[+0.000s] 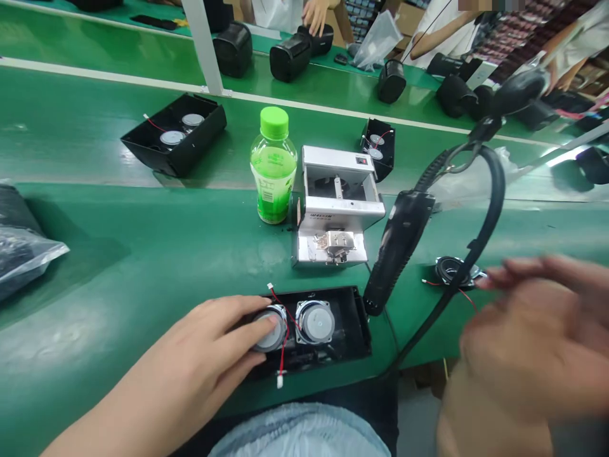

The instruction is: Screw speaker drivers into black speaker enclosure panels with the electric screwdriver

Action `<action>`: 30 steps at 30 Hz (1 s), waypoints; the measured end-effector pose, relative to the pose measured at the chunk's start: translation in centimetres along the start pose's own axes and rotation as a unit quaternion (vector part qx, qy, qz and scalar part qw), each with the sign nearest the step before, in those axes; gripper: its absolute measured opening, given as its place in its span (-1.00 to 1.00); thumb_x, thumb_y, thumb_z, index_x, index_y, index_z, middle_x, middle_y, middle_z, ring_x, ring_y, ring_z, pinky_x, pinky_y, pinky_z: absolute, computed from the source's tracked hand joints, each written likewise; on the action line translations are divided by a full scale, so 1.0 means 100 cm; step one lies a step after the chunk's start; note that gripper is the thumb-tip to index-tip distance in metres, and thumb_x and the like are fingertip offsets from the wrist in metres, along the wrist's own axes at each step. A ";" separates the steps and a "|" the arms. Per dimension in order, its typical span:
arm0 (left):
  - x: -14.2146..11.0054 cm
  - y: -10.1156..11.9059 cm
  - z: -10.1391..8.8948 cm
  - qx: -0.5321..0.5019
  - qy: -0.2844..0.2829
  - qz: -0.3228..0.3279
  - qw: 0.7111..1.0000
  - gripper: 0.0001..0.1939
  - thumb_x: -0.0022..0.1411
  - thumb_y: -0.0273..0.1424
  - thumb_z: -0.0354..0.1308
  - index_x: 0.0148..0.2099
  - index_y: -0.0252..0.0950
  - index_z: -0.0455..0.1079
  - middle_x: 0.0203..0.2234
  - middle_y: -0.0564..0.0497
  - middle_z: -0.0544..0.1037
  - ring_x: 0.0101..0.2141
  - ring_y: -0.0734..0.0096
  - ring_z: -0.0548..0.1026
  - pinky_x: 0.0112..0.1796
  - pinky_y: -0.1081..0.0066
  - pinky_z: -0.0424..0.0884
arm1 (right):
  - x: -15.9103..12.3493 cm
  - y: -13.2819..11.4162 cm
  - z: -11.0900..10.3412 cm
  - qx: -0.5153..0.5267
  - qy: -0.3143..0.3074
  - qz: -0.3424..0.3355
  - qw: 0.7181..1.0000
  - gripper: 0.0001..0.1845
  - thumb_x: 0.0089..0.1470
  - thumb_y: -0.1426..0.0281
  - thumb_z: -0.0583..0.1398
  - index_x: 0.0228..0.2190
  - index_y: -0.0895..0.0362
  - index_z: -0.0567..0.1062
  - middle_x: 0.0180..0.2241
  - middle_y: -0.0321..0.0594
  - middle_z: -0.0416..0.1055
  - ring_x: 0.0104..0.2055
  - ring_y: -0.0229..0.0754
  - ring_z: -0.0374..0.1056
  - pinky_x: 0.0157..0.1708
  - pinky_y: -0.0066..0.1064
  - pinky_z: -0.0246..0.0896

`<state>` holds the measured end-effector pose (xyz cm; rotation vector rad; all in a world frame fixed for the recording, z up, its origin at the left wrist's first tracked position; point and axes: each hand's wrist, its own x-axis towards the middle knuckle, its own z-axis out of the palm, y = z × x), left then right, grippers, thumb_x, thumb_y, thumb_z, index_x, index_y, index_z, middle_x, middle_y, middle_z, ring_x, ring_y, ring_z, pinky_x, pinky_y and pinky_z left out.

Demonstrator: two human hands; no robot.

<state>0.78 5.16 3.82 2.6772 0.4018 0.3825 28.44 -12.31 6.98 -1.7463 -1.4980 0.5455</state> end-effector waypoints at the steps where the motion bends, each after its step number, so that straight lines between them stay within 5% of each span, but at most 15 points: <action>1: -0.001 0.000 -0.001 0.002 0.020 -0.011 1.000 -0.67 0.53 -0.34 0.15 0.28 -0.08 0.43 0.23 -0.06 0.51 0.10 0.21 0.53 0.06 0.26 0.48 | 0.005 0.004 0.001 0.050 0.026 0.016 0.998 -0.38 0.23 0.03 0.39 0.19 0.01 0.42 -0.22 -0.15 0.58 -0.17 0.00 0.53 -0.22 -0.15 0.53; 6: 0.021 0.028 0.009 0.035 0.076 0.023 0.996 -0.76 0.52 -0.34 0.17 0.17 -0.15 0.50 0.06 -0.02 0.63 -0.05 0.19 0.58 -0.06 0.19 0.44 | 0.037 0.030 0.010 0.173 0.105 0.047 0.978 -0.34 0.22 -0.06 0.36 0.17 -0.01 0.36 -0.24 -0.22 0.56 -0.25 -0.07 0.55 -0.24 -0.15 0.55; 10: 0.055 0.058 0.026 0.100 0.017 0.071 0.992 -0.69 0.45 -0.50 0.13 0.15 -0.27 0.56 0.02 -0.08 0.70 -0.18 0.04 0.67 -0.17 0.00 0.58 | 0.054 0.046 0.012 0.273 0.159 0.043 0.948 -0.54 0.35 -0.02 0.24 0.08 -0.03 0.33 -0.30 -0.32 0.51 -0.40 -0.21 0.50 -0.33 -0.27 0.49; 15: 0.074 0.058 0.033 0.139 -0.070 0.070 0.985 -0.55 0.22 -0.64 0.16 0.10 -0.31 0.61 -0.02 -0.14 0.73 -0.24 0.01 0.73 -0.29 0.02 0.73 | 0.047 0.040 -0.012 0.371 0.253 0.041 0.893 -0.58 0.39 -0.03 0.14 0.08 -0.05 0.39 -0.39 -0.39 0.40 -0.51 -0.31 0.34 -0.53 -0.43 0.24; 19: 0.071 0.055 0.034 0.147 -0.060 0.069 0.985 -0.55 0.29 -0.64 0.03 0.06 -0.28 0.63 -0.02 -0.14 0.74 -0.20 0.05 0.76 -0.28 0.08 0.76 | 0.029 0.031 -0.044 0.405 0.244 0.065 0.879 -0.52 0.29 0.19 0.29 0.18 0.01 0.45 -0.32 -0.28 0.47 -0.39 -0.22 0.43 -0.41 -0.36 0.37; 24: 0.064 0.055 0.041 0.172 -0.040 0.044 0.983 -0.61 0.45 -0.53 -0.03 0.05 -0.28 0.64 -0.04 -0.21 0.72 -0.23 0.03 0.76 -0.36 0.12 0.75 | 0.022 0.032 -0.052 0.435 0.250 0.023 0.865 -0.23 0.20 -0.16 0.32 0.28 -0.07 0.39 -0.34 -0.32 0.47 -0.42 -0.20 0.43 -0.44 -0.33 0.44; 30: 0.062 0.052 0.043 0.134 -0.046 0.022 0.990 -0.70 0.42 -0.49 0.09 0.06 -0.26 0.61 -0.06 -0.21 0.72 -0.25 0.00 0.75 -0.38 0.08 0.75 | 0.026 0.034 -0.039 0.413 0.199 0.098 0.883 -0.28 0.28 -0.24 0.16 0.24 -0.08 0.39 -0.39 -0.36 0.43 -0.55 -0.27 0.34 -0.57 -0.39 0.29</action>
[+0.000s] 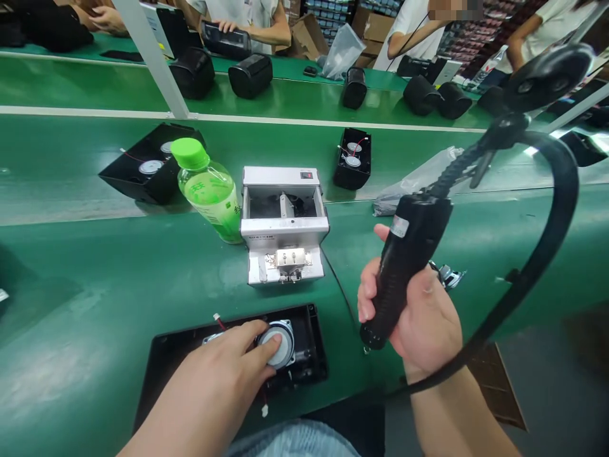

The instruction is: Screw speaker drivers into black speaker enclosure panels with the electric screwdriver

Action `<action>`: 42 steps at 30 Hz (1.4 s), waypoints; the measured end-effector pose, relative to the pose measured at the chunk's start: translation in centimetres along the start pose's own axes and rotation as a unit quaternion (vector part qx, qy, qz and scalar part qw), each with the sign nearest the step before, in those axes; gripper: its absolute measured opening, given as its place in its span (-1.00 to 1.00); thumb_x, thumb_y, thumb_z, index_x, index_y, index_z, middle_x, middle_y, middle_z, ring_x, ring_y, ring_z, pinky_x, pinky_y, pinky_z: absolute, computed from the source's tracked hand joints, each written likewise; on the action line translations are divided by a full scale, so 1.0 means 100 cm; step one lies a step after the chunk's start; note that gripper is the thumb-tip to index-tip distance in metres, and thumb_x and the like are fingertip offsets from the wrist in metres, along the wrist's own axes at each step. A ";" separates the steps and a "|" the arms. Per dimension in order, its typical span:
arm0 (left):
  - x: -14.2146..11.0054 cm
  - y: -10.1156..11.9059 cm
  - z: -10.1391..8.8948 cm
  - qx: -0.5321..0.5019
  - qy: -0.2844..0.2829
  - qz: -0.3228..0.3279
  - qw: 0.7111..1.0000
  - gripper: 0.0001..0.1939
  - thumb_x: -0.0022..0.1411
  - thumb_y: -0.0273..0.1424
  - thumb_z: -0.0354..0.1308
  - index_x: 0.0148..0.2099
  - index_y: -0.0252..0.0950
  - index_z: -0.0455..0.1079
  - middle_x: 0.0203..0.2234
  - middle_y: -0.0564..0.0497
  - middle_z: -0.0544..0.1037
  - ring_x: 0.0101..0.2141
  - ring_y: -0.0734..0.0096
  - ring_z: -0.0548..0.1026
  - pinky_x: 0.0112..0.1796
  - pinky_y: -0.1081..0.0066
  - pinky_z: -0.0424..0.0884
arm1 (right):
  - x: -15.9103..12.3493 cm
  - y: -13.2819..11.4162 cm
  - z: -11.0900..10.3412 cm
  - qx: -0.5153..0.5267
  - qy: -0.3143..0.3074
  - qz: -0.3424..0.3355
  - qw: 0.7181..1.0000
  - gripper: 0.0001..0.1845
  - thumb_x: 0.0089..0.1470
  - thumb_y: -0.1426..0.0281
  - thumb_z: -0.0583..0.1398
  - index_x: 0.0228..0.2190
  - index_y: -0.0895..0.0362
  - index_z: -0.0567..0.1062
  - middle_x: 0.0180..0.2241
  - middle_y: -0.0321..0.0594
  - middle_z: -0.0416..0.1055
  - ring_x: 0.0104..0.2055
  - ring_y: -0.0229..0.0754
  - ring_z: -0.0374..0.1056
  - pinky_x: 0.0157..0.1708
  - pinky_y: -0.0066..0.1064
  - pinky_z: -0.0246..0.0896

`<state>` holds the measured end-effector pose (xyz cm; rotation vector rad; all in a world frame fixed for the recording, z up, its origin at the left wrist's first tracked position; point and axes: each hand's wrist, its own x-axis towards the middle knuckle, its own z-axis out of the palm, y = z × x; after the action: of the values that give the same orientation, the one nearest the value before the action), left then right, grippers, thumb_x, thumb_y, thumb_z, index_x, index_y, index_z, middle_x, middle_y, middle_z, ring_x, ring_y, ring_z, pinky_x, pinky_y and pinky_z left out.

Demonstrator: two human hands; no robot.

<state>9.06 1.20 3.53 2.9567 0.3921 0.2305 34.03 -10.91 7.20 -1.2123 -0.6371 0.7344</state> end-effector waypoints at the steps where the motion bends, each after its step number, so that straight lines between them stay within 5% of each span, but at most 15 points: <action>1: 0.000 0.000 0.000 -0.008 -0.007 -0.005 1.000 -0.72 0.39 -0.49 0.15 0.05 -0.26 0.62 -0.07 -0.20 0.72 -0.25 -0.01 0.75 -0.38 0.08 0.75 | -0.001 0.000 0.002 0.000 0.005 0.003 1.000 -0.24 0.26 -0.27 0.15 0.24 -0.06 0.39 -0.40 -0.37 0.42 -0.57 -0.27 0.32 -0.58 -0.39 0.27; 6: 0.001 0.003 0.000 -0.047 -0.065 -0.060 0.995 -0.67 0.28 -0.50 0.36 0.08 -0.18 0.63 -0.05 -0.13 0.73 -0.17 -0.03 0.75 -0.22 0.03 0.76 | -0.006 -0.008 0.014 -0.005 -0.006 -0.017 1.000 -0.26 0.22 -0.32 0.14 0.09 -0.01 0.47 -0.41 -0.34 0.46 -0.58 -0.26 0.32 -0.62 -0.40 0.25; 13: 0.008 0.008 -0.004 -0.118 -0.178 -0.132 0.968 -0.62 0.40 -0.55 0.20 0.16 -0.09 0.58 0.14 -0.09 0.65 0.09 -0.02 0.64 0.08 -0.06 0.64 | 0.009 -0.048 0.056 0.014 0.019 -0.140 0.990 -0.25 0.16 -0.40 0.11 -0.05 -0.05 0.54 -0.61 -0.38 0.44 -0.68 -0.18 0.27 -0.69 -0.32 0.23; 16: 0.010 0.009 -0.006 -0.138 -0.185 -0.136 0.963 -0.65 0.40 -0.55 0.20 0.14 -0.11 0.56 0.13 -0.09 0.63 0.07 -0.02 0.63 0.06 -0.06 0.63 | 0.025 -0.059 0.081 0.041 0.020 -0.181 0.982 -0.30 0.13 -0.36 0.19 -0.13 -0.01 0.54 -0.64 -0.37 0.44 -0.69 -0.15 0.26 -0.69 -0.27 0.26; 20: 0.009 0.009 -0.002 -0.141 -0.179 -0.130 0.965 -0.70 0.39 -0.56 0.20 0.06 -0.14 0.55 0.04 -0.08 0.64 -0.03 0.01 0.63 -0.05 0.01 0.64 | 0.050 -0.044 0.102 0.067 -0.058 -0.244 0.966 -0.30 0.10 -0.35 0.23 -0.17 0.00 0.57 -0.61 -0.35 0.46 -0.68 -0.15 0.29 -0.68 -0.29 0.28; 26: 0.006 0.010 0.001 -0.110 -0.125 -0.088 0.982 -0.79 0.37 -0.55 0.23 -0.01 -0.20 0.54 -0.13 -0.05 0.65 -0.19 0.17 0.58 -0.22 0.27 0.55 | 0.066 -0.012 0.105 0.029 -0.187 -0.236 0.953 -0.20 0.09 -0.42 0.15 -0.11 0.02 0.53 -0.59 -0.34 0.49 -0.67 -0.15 0.32 -0.69 -0.30 0.32; 31: 0.006 0.010 0.000 -0.105 -0.112 -0.076 0.985 -0.80 0.34 -0.54 0.28 -0.02 -0.21 0.53 -0.15 -0.04 0.65 -0.21 0.13 0.56 -0.29 0.23 0.53 | 0.060 -0.010 0.113 0.011 -0.081 -0.207 0.975 -0.17 0.13 -0.43 0.08 -0.04 0.03 0.45 -0.63 -0.36 0.41 -0.70 -0.19 0.22 -0.71 -0.34 0.22; 36: 0.004 0.010 0.003 -0.107 -0.116 -0.082 0.984 -0.78 0.32 -0.59 0.27 -0.05 -0.19 0.52 -0.15 -0.03 0.65 -0.22 0.13 0.57 -0.26 0.20 0.55 | 0.053 -0.016 0.109 0.027 -0.081 -0.156 0.984 -0.20 0.16 -0.42 0.08 -0.01 0.00 0.46 -0.62 -0.40 0.39 -0.71 -0.20 0.21 -0.70 -0.35 0.22; 42: 0.006 0.009 -0.004 -0.125 -0.148 -0.097 0.976 -0.75 0.37 -0.49 0.30 0.06 -0.14 0.52 -0.03 -0.03 0.67 -0.11 0.01 0.60 -0.16 0.04 0.62 | 0.011 -0.038 0.088 0.056 -0.035 -0.179 0.982 -0.37 0.28 -0.27 0.10 -0.01 -0.09 0.59 -0.63 -0.32 0.38 -0.66 -0.14 0.26 -0.65 -0.27 0.29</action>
<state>9.80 0.60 4.17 2.6278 0.5583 -0.1716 28.51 -5.58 12.97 -0.9375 -0.8353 0.5040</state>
